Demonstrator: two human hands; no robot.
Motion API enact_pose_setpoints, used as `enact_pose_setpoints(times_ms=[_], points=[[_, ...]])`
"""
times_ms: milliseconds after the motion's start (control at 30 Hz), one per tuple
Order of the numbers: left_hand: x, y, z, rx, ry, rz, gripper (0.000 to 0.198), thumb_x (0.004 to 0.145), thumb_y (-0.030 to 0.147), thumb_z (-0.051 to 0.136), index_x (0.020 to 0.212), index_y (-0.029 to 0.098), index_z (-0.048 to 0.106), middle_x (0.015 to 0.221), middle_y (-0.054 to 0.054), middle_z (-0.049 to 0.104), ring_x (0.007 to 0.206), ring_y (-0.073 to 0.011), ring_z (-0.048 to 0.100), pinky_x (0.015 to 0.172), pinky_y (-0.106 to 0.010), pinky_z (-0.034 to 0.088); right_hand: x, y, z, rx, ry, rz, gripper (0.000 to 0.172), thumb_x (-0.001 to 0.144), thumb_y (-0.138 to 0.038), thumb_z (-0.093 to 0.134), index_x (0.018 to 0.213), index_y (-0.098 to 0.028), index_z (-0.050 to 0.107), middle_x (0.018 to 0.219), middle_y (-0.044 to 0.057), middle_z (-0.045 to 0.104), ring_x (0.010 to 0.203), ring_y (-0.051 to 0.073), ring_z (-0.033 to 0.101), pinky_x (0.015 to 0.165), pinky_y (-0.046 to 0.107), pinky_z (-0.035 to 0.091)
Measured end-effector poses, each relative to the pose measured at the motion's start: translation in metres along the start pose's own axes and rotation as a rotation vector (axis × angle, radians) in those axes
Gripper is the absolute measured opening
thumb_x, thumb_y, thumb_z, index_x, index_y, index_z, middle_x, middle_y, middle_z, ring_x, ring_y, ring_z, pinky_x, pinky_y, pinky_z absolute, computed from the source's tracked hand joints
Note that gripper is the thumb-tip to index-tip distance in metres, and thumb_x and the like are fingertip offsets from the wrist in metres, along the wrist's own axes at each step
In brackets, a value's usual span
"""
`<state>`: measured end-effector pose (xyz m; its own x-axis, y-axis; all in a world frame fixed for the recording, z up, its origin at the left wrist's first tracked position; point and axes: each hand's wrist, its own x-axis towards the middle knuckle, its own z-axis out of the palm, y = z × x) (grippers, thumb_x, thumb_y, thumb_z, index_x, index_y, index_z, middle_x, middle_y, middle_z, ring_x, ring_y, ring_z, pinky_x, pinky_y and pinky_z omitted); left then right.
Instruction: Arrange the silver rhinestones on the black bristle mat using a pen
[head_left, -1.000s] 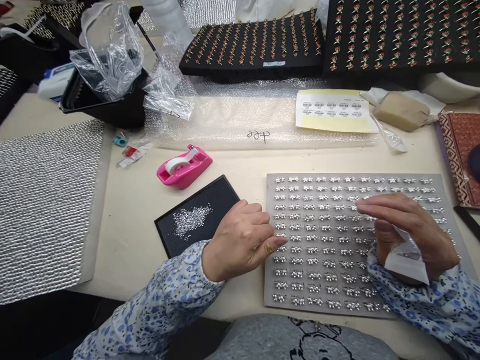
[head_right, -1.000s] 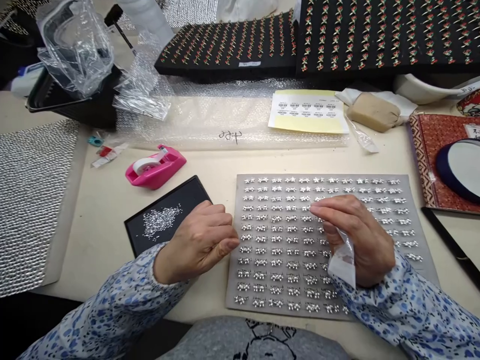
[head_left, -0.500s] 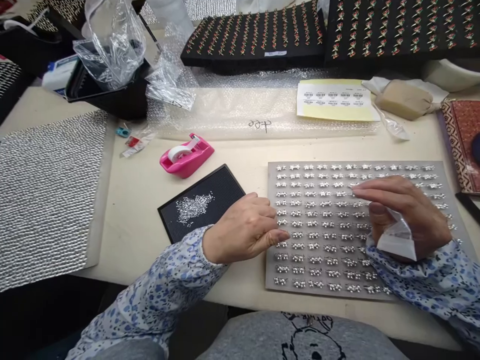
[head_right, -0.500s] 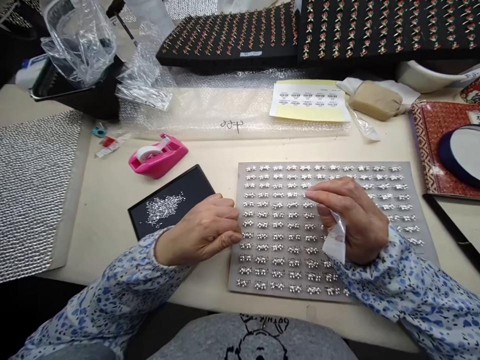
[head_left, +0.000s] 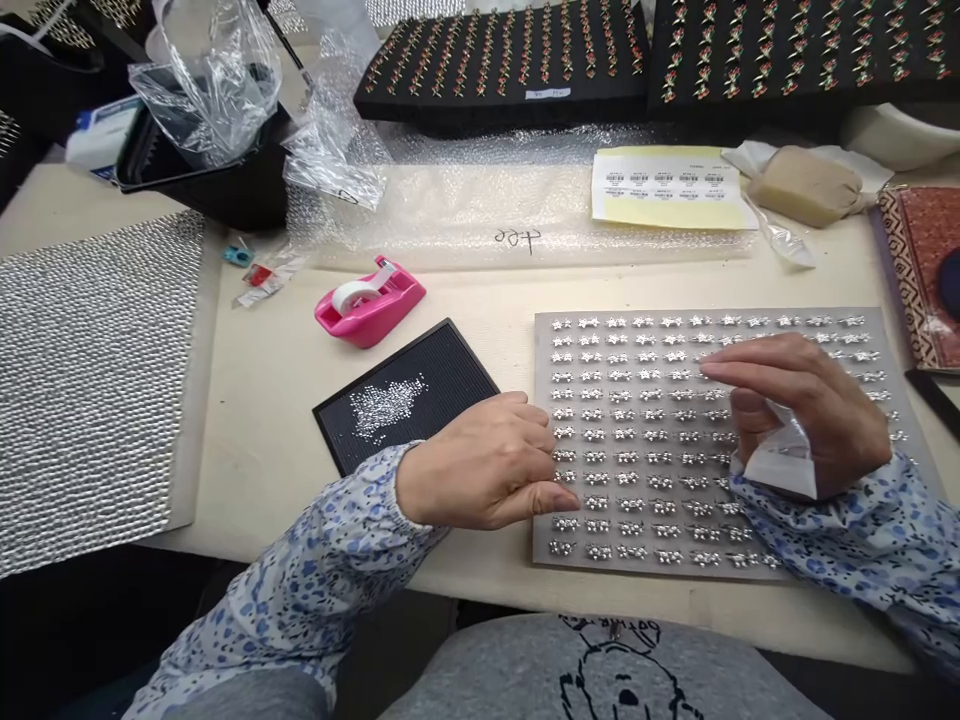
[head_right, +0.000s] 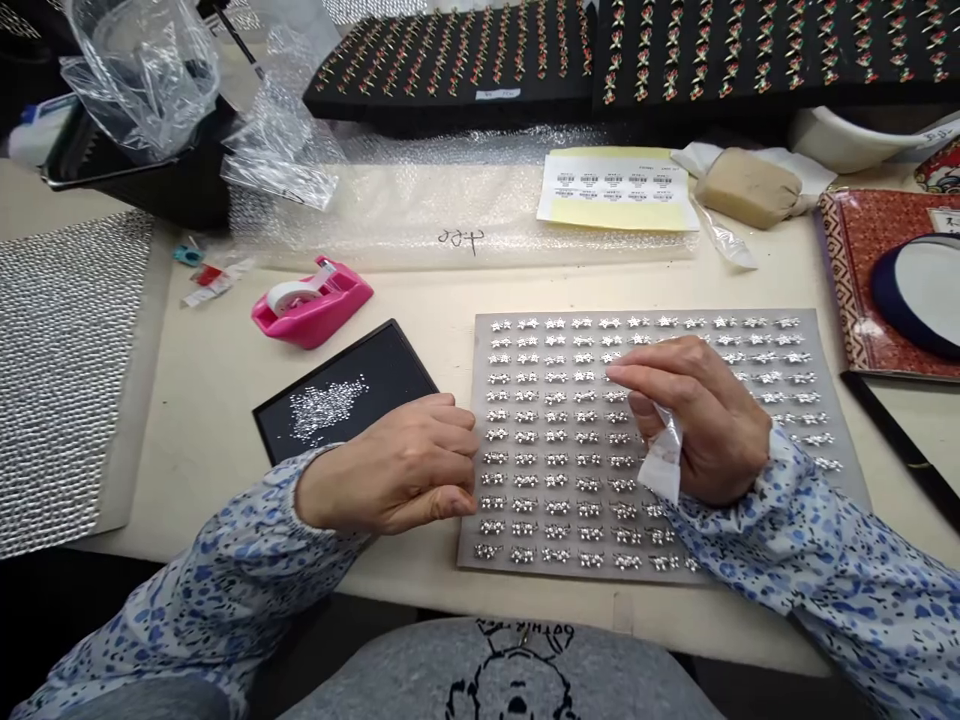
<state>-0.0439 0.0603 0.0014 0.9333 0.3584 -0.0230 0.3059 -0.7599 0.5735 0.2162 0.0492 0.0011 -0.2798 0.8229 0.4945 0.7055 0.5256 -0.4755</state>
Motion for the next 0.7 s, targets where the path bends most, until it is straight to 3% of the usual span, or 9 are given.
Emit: enact_pose_setpoints(times_ms=[100,233,567,700], points=[[0.0,0.001,0.001,-0.051,-0.029,0.038,0.057,0.096,0.044,0.021,0.061,0.017,0.059,0.059,-0.005,0.055,0.061,-0.0195,0.047,0.063,-0.034,0.036,-0.001,0.001,0.002,-0.006,0.051,-0.191,0.046,0.076,-0.002,0.049,0.113,-0.028,0.055,0.089,0.007,0.064,0.078,0.019,0.061,0.066,0.038,0.051],[0.0,0.004,0.0,-0.124,-0.039,0.064,0.057,0.096,0.043,0.021,0.064,0.017,0.061,0.058,-0.005,0.055,0.061,-0.0198,0.048,0.062,-0.033,0.036,-0.002,0.004,0.003,-0.001,0.091,-0.241,0.034,0.077,-0.003,0.049,0.105,-0.018,0.06,0.087,0.009,0.063,0.078,0.019,0.062,0.065,0.036,0.052],[0.0,0.01,0.0,-0.201,-0.168,0.09,0.056,0.095,0.044,0.022,0.066,0.017,0.061,0.061,-0.007,0.059,0.064,-0.0215,0.054,0.066,-0.035,0.038,-0.005,0.001,-0.001,0.03,0.08,-0.196,0.031,0.081,-0.006,0.046,0.105,-0.023,0.057,0.087,0.006,0.063,0.081,0.019,0.062,0.07,0.035,0.053],[-0.003,0.017,0.003,-0.178,-0.265,0.078,0.055,0.094,0.045,0.024,0.059,0.018,0.056,0.056,-0.005,0.058,0.055,-0.0202,0.054,0.057,-0.033,0.038,-0.008,0.002,0.001,0.082,0.138,-0.194,0.037,0.081,-0.006,0.046,0.111,-0.027,0.055,0.087,0.005,0.063,0.08,0.018,0.062,0.067,0.034,0.053]])
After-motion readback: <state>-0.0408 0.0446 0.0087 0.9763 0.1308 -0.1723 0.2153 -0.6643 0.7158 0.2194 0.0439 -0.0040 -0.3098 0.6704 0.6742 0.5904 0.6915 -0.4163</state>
